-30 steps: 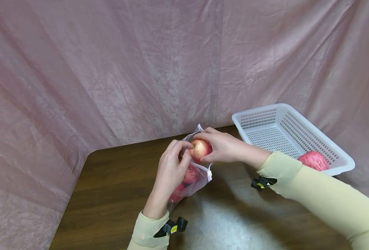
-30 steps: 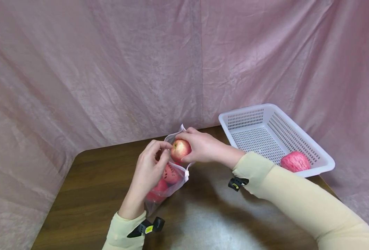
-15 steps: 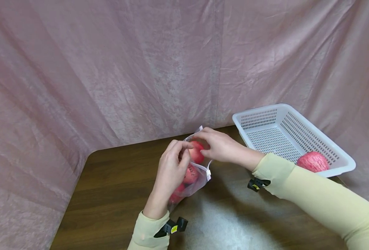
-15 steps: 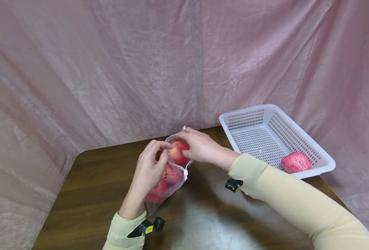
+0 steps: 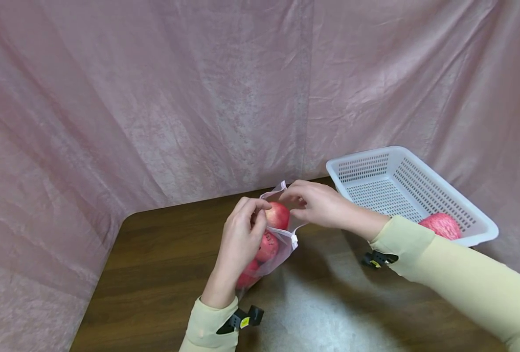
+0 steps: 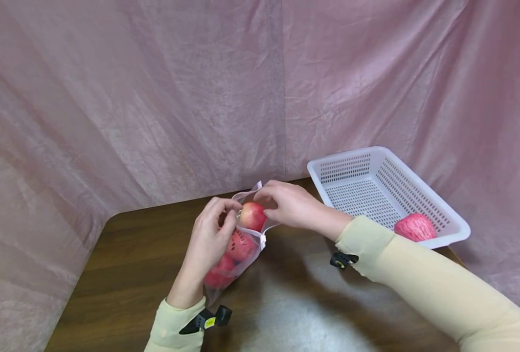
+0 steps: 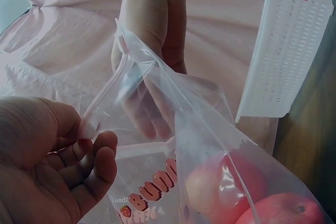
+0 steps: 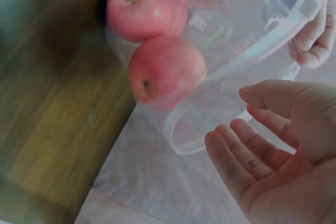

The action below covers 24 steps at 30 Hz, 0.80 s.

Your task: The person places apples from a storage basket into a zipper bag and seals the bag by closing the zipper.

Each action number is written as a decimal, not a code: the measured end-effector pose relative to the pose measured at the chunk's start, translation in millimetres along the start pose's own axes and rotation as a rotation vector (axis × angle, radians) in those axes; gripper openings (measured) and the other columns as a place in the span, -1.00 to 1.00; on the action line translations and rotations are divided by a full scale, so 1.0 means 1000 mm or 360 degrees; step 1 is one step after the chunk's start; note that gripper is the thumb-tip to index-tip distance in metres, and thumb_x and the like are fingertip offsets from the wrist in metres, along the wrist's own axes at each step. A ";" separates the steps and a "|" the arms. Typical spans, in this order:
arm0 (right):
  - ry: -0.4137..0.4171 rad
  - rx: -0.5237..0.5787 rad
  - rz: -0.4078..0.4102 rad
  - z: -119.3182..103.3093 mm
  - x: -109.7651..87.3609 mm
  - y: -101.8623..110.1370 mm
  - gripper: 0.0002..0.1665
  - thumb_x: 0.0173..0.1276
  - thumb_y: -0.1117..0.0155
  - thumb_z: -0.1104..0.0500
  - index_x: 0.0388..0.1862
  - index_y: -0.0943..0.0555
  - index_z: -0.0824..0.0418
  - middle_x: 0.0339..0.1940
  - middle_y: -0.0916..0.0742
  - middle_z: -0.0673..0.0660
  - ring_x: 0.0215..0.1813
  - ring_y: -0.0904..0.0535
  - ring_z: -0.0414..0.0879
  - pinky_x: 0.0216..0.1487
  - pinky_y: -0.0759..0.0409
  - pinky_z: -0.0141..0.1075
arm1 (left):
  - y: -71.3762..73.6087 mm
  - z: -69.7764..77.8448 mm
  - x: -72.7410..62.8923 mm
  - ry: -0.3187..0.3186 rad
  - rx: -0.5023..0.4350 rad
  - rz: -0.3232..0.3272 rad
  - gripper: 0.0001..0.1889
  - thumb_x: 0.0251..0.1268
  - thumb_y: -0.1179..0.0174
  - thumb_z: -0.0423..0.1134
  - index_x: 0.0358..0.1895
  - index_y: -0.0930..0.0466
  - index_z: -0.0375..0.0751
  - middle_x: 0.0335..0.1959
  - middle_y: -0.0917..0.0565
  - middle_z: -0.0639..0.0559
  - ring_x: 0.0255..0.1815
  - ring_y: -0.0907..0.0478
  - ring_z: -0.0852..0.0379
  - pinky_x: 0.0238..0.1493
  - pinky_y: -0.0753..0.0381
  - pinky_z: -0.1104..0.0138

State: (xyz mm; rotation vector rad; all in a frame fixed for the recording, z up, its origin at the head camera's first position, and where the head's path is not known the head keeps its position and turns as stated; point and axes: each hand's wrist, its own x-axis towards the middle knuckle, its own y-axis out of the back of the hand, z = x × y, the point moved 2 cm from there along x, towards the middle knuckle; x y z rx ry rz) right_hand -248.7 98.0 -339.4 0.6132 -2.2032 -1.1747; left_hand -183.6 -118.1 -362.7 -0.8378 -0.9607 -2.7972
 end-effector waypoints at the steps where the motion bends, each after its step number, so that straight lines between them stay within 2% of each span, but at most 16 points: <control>1: 0.0000 -0.0005 0.0006 0.001 -0.001 0.001 -0.59 0.34 -0.50 0.29 0.18 -0.80 0.17 0.04 -0.78 0.08 -0.07 -0.72 0.02 -0.02 -0.66 -0.09 | 0.000 0.000 0.000 0.0002 -0.0001 0.0000 -0.81 0.56 -0.18 -0.45 -0.03 -0.79 -0.20 -0.20 -0.61 0.07 -0.26 -0.52 0.12 -0.19 -0.57 0.24; 5: 0.0008 -0.0053 0.0031 0.007 -0.006 0.004 -0.60 0.33 -0.54 0.28 0.15 -0.80 0.14 -0.04 -0.74 0.01 -0.22 -0.61 -0.12 -0.17 -0.60 -0.16 | 0.000 -0.001 -0.001 0.0003 -0.0010 0.0002 -0.81 0.56 -0.18 -0.46 -0.03 -0.78 -0.20 -0.20 -0.61 0.08 -0.26 -0.52 0.13 -0.20 -0.56 0.25; 8: 0.0004 -0.0079 0.0032 0.010 -0.010 0.006 -0.59 0.34 -0.57 0.28 0.17 -0.80 0.12 -0.02 -0.75 0.02 -0.25 -0.57 -0.16 -0.19 -0.57 -0.16 | 0.000 -0.001 -0.001 0.0004 -0.0014 0.0004 -0.80 0.56 -0.18 -0.46 -0.03 -0.78 -0.19 -0.20 -0.60 0.08 -0.26 -0.53 0.14 -0.20 -0.56 0.25; 16: -0.0007 -0.0136 0.0107 0.020 -0.025 0.015 -0.61 0.37 -0.58 0.28 0.17 -0.80 0.13 0.05 -0.80 0.07 0.04 -0.74 0.00 0.03 -0.69 0.03 | 0.001 -0.001 0.000 0.0013 -0.0026 -0.0006 -0.80 0.55 -0.18 -0.47 -0.03 -0.78 -0.19 -0.20 -0.61 0.08 -0.24 -0.53 0.13 -0.18 -0.57 0.25; 24: -0.0043 -0.0208 0.0096 0.031 -0.041 0.030 -0.57 0.36 -0.59 0.31 0.20 -0.78 0.15 0.05 -0.80 0.05 0.07 -0.74 0.04 0.03 -0.69 0.05 | 0.001 0.000 -0.001 0.0013 -0.0018 -0.0006 -0.79 0.55 -0.18 -0.47 -0.03 -0.78 -0.17 -0.20 -0.61 0.09 -0.25 -0.52 0.13 -0.18 -0.56 0.25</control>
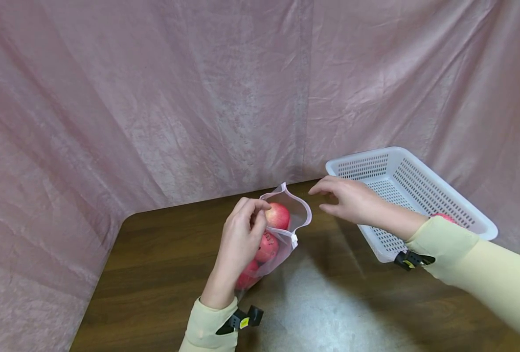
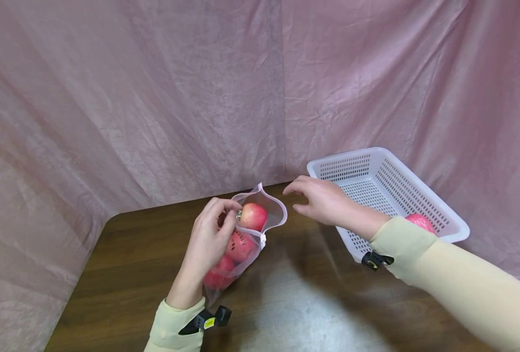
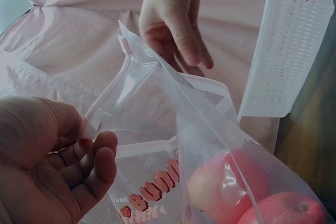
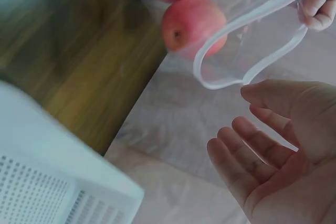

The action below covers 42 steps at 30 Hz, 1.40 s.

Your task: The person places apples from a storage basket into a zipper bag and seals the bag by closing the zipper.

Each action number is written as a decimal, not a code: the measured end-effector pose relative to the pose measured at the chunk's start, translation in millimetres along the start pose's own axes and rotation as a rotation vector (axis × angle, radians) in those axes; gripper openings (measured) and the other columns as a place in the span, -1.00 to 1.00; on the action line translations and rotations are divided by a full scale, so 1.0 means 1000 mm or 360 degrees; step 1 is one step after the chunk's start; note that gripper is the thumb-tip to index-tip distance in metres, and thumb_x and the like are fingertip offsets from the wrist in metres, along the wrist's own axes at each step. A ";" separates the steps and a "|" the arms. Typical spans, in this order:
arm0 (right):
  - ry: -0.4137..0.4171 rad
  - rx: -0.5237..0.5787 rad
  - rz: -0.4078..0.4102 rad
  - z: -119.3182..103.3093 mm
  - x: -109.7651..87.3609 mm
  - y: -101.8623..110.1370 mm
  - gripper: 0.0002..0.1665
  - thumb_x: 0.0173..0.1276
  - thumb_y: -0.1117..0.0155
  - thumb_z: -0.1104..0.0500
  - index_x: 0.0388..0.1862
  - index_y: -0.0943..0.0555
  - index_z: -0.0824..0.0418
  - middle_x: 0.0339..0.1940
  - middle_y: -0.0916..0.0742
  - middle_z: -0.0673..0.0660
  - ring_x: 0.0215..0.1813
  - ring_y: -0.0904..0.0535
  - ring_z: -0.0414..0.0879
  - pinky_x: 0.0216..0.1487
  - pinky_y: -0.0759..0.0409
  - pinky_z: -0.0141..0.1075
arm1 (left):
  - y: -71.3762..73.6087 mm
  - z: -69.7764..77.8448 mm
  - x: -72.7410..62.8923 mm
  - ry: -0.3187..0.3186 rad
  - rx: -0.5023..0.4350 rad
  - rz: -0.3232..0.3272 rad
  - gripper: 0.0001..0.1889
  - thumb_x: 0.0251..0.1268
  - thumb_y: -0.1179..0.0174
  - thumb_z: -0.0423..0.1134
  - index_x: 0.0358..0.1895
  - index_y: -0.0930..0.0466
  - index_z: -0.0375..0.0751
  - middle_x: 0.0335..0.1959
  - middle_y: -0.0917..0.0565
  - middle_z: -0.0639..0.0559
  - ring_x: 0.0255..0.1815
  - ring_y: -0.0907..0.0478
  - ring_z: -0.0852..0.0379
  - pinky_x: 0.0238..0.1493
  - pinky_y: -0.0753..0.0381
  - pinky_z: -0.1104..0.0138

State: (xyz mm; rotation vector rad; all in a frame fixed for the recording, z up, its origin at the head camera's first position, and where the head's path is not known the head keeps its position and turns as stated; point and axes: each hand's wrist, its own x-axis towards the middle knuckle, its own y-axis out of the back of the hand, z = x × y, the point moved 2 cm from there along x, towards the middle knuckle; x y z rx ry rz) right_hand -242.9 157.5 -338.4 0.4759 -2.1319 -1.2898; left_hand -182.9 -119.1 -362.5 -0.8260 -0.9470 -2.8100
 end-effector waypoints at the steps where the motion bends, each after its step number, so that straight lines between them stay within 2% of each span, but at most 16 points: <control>1: -0.0004 -0.0015 -0.0003 0.002 -0.002 0.001 -0.56 0.36 -0.59 0.30 0.20 -0.78 0.15 0.07 -0.80 0.06 0.07 -0.74 0.05 0.03 -0.69 0.06 | 0.000 0.000 0.000 0.0001 0.0001 -0.0001 -0.79 0.55 -0.18 -0.47 -0.03 -0.78 -0.17 -0.20 -0.61 0.09 -0.24 -0.52 0.13 -0.18 -0.56 0.25; 7: -0.0062 -0.0092 -0.0023 0.013 -0.011 0.009 -0.54 0.39 -0.57 0.25 0.26 -0.75 0.16 0.13 -0.80 0.13 0.10 -0.74 0.10 -0.01 -0.67 0.09 | 0.000 0.001 0.000 0.0000 0.0001 0.0000 -0.80 0.55 -0.19 -0.46 -0.03 -0.78 -0.17 -0.20 -0.61 0.09 -0.25 -0.52 0.14 -0.19 -0.55 0.25; 13: -0.0132 -0.0133 -0.0065 0.022 -0.019 0.017 -0.46 0.43 -0.57 0.21 0.36 -0.71 0.19 0.34 -0.75 0.26 0.39 -0.66 0.26 0.24 -0.63 0.22 | 0.000 0.001 0.000 0.0002 -0.0001 -0.0005 -0.81 0.55 -0.20 -0.46 -0.02 -0.78 -0.19 -0.20 -0.61 0.08 -0.25 -0.52 0.14 -0.19 -0.56 0.26; 15: -0.0141 -0.0162 -0.0084 0.026 -0.023 0.019 -0.42 0.43 -0.58 0.18 0.40 -0.69 0.19 0.37 -0.73 0.27 0.42 -0.64 0.27 0.26 -0.62 0.23 | 0.000 0.002 0.000 -0.0001 0.0001 -0.0006 -0.81 0.55 -0.20 -0.45 -0.02 -0.78 -0.19 -0.20 -0.61 0.08 -0.25 -0.52 0.14 -0.19 -0.56 0.26; 20: -0.0142 -0.0225 -0.0128 0.039 -0.032 0.025 -0.34 0.42 -0.62 0.11 0.45 -0.66 0.22 0.41 -0.71 0.29 0.43 -0.63 0.30 0.27 -0.61 0.27 | 0.000 0.002 0.000 -0.0020 0.0000 -0.0003 -0.82 0.55 -0.20 -0.45 -0.02 -0.79 -0.20 -0.18 -0.64 0.08 -0.24 -0.52 0.14 -0.19 -0.56 0.25; 28: -0.0208 -0.0212 -0.0190 0.063 -0.044 0.031 -0.29 0.39 -0.65 0.14 0.45 -0.64 0.31 0.40 -0.69 0.38 0.46 -0.57 0.39 0.40 -0.51 0.32 | 0.001 0.001 0.000 -0.0023 0.0000 -0.0001 -0.82 0.55 -0.20 -0.46 -0.02 -0.79 -0.22 -0.18 -0.64 0.08 -0.24 -0.53 0.13 -0.18 -0.56 0.25; 42: -0.0310 -0.0259 -0.0241 0.083 -0.056 0.042 -0.24 0.40 -0.64 0.09 0.48 -0.60 0.35 0.43 -0.66 0.44 0.47 -0.54 0.45 0.42 -0.47 0.35 | 0.000 0.002 0.000 -0.0025 -0.0003 -0.0001 -0.82 0.55 -0.21 -0.46 -0.03 -0.79 -0.21 -0.18 -0.63 0.08 -0.23 -0.53 0.13 -0.18 -0.57 0.25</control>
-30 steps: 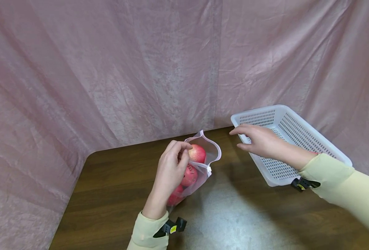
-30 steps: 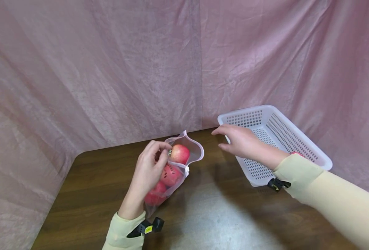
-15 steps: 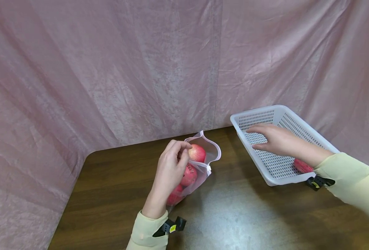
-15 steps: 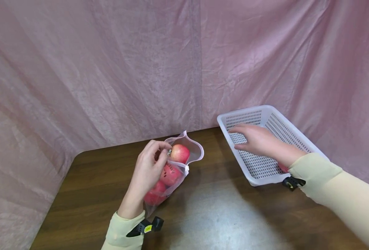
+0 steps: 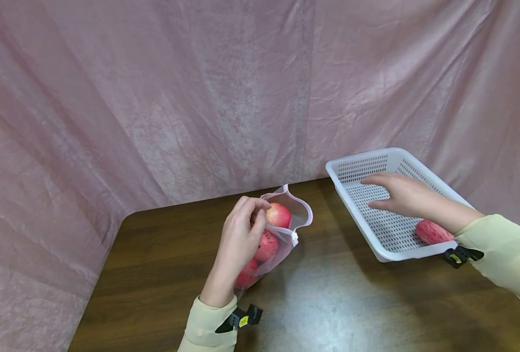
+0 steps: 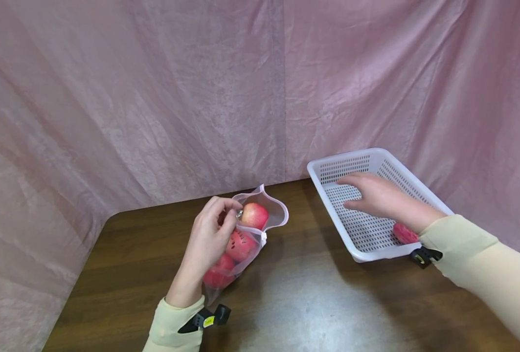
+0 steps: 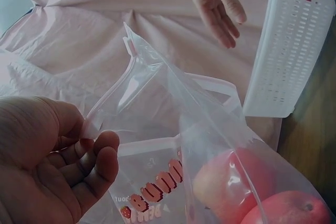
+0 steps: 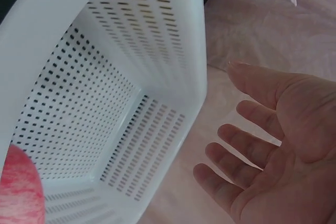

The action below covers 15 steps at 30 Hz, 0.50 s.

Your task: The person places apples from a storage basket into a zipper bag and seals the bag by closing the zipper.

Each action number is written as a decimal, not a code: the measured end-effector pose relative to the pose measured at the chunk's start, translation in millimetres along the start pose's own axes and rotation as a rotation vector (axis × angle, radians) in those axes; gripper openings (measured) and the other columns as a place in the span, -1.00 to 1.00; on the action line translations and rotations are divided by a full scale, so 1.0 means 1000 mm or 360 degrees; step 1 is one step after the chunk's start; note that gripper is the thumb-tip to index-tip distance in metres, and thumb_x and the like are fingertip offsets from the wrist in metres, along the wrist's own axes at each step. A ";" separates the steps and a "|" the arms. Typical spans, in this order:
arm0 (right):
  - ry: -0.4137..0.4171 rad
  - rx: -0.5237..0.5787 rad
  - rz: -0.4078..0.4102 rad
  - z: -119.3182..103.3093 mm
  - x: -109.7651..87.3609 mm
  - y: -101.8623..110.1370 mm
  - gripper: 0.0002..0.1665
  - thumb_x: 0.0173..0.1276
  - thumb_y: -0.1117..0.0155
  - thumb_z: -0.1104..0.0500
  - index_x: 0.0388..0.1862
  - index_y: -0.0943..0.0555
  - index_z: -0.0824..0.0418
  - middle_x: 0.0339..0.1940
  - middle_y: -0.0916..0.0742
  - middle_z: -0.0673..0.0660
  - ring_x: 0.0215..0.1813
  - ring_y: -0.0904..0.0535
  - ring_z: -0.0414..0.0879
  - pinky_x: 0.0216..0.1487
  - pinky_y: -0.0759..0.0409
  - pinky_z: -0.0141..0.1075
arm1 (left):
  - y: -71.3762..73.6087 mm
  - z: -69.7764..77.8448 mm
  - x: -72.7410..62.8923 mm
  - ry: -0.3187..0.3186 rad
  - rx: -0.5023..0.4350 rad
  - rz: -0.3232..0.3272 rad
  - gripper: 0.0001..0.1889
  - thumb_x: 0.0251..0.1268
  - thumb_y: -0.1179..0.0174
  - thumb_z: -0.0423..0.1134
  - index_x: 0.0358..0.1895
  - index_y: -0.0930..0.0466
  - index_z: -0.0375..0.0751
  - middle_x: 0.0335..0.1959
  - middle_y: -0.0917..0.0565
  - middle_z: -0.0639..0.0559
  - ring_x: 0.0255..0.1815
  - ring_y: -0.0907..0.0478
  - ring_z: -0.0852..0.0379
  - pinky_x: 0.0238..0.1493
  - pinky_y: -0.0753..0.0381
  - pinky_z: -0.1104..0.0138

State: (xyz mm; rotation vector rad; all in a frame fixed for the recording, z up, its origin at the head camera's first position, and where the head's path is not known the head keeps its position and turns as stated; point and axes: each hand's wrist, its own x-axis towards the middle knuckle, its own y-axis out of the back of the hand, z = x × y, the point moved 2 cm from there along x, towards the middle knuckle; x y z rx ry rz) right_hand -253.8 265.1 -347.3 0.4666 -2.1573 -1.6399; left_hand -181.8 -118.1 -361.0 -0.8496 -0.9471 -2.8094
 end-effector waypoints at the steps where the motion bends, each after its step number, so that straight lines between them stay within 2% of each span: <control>1: -0.0006 -0.0003 -0.0003 0.002 -0.001 0.000 -0.24 0.40 -0.65 0.09 0.48 -0.60 0.35 0.43 -0.65 0.45 0.47 -0.54 0.45 0.42 -0.47 0.36 | 0.000 0.000 0.000 0.0001 0.0000 0.0001 -0.82 0.55 -0.21 -0.46 -0.03 -0.79 -0.21 -0.18 -0.63 0.08 -0.23 -0.53 0.13 -0.18 -0.57 0.25; 15: -0.0132 -0.0089 -0.0155 0.033 -0.017 -0.004 -0.21 0.32 -0.69 0.08 0.41 -0.62 0.42 0.34 -0.67 0.55 0.41 -0.53 0.57 0.37 -0.48 0.41 | 0.000 -0.001 0.001 0.0001 -0.0001 0.0007 -0.82 0.55 -0.20 -0.45 -0.02 -0.79 -0.24 -0.16 -0.66 0.05 -0.21 -0.53 0.12 -0.16 -0.57 0.24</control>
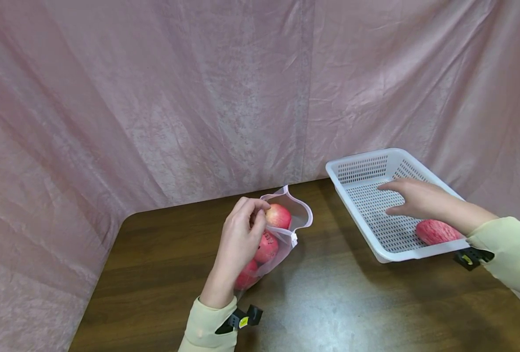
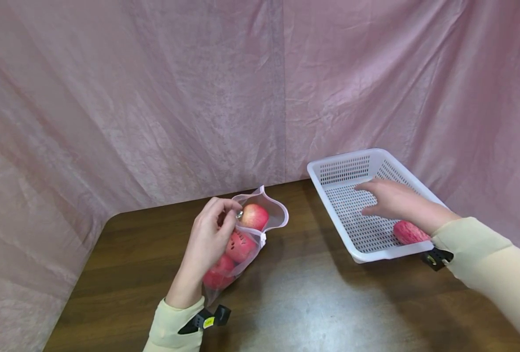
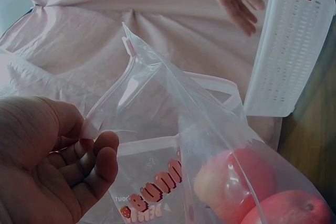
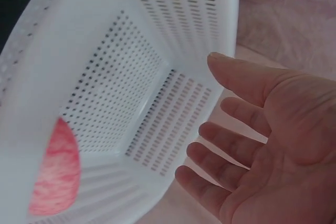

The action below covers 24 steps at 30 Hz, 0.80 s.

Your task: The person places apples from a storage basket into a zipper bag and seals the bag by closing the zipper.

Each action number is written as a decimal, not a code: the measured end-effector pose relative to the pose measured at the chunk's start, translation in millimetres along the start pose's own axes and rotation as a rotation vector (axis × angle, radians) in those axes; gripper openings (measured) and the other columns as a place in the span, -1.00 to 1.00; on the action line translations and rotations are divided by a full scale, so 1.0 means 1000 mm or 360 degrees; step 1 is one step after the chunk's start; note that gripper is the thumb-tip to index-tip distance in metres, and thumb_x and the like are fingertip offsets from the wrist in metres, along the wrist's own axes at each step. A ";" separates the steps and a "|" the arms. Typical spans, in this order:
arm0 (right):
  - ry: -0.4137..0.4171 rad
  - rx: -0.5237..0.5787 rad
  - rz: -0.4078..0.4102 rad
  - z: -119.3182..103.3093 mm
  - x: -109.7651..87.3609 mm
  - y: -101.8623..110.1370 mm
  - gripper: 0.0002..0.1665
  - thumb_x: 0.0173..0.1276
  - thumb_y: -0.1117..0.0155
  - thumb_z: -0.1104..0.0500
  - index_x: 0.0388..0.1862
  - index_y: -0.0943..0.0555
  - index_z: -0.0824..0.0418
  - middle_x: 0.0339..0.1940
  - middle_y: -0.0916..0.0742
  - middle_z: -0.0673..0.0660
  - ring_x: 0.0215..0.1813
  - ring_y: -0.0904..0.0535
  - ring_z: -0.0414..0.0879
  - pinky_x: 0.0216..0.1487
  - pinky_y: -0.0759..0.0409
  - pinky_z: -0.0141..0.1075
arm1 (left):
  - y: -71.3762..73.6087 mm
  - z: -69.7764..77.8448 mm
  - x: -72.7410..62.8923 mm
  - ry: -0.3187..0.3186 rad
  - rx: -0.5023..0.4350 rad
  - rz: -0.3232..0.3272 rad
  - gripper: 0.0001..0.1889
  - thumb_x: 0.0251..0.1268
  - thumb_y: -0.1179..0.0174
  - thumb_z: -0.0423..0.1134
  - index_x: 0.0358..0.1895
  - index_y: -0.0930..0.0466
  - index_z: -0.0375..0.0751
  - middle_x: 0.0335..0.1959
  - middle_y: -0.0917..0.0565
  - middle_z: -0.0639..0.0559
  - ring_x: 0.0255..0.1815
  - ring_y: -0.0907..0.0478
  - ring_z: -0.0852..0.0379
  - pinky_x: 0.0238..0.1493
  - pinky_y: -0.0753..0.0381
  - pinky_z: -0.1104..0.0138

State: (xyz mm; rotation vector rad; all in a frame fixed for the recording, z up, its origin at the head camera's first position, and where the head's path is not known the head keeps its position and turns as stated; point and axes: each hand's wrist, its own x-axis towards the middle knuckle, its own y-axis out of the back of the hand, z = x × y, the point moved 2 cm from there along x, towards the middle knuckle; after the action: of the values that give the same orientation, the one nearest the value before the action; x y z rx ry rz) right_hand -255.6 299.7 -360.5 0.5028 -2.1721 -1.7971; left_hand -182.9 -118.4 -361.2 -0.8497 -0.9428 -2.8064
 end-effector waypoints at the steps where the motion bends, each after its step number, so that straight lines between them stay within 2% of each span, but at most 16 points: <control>1: -0.0007 -0.0007 -0.0013 0.003 -0.002 -0.001 -0.22 0.31 -0.70 0.08 0.40 -0.63 0.42 0.32 -0.68 0.55 0.40 -0.54 0.57 0.36 -0.49 0.41 | 0.000 0.000 0.000 -0.0003 0.0000 0.0002 -0.82 0.55 -0.20 -0.45 -0.03 -0.79 -0.24 -0.16 -0.66 0.05 -0.21 -0.53 0.12 -0.16 -0.57 0.24; 15: -0.0069 -0.0028 -0.0151 0.032 -0.018 -0.014 -0.22 0.19 -0.76 0.07 0.28 -0.68 0.47 0.19 -0.74 0.52 0.29 -0.62 0.54 0.27 -0.56 0.38 | 0.000 -0.001 0.000 -0.0010 0.0004 0.0009 -0.82 0.53 -0.20 -0.45 -0.04 -0.79 -0.21 -0.14 -0.68 0.05 -0.20 -0.54 0.13 -0.14 -0.57 0.24; 24: -0.0118 -0.0043 -0.0308 0.042 -0.023 -0.018 -0.20 0.09 -0.81 0.11 0.23 -0.69 0.47 0.08 -0.76 0.49 0.16 -0.69 0.47 0.15 -0.65 0.34 | 0.000 -0.001 0.000 -0.0012 -0.0004 0.0008 -0.83 0.54 -0.20 -0.44 -0.03 -0.79 -0.21 -0.16 -0.67 0.06 -0.21 -0.53 0.13 -0.15 -0.56 0.24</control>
State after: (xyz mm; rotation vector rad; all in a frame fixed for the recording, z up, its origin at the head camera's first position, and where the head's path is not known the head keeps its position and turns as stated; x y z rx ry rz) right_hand -250.5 343.8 -386.2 0.6715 -2.2110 -1.9706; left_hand -182.8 -118.9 -361.8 -0.8620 -0.9374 -2.8029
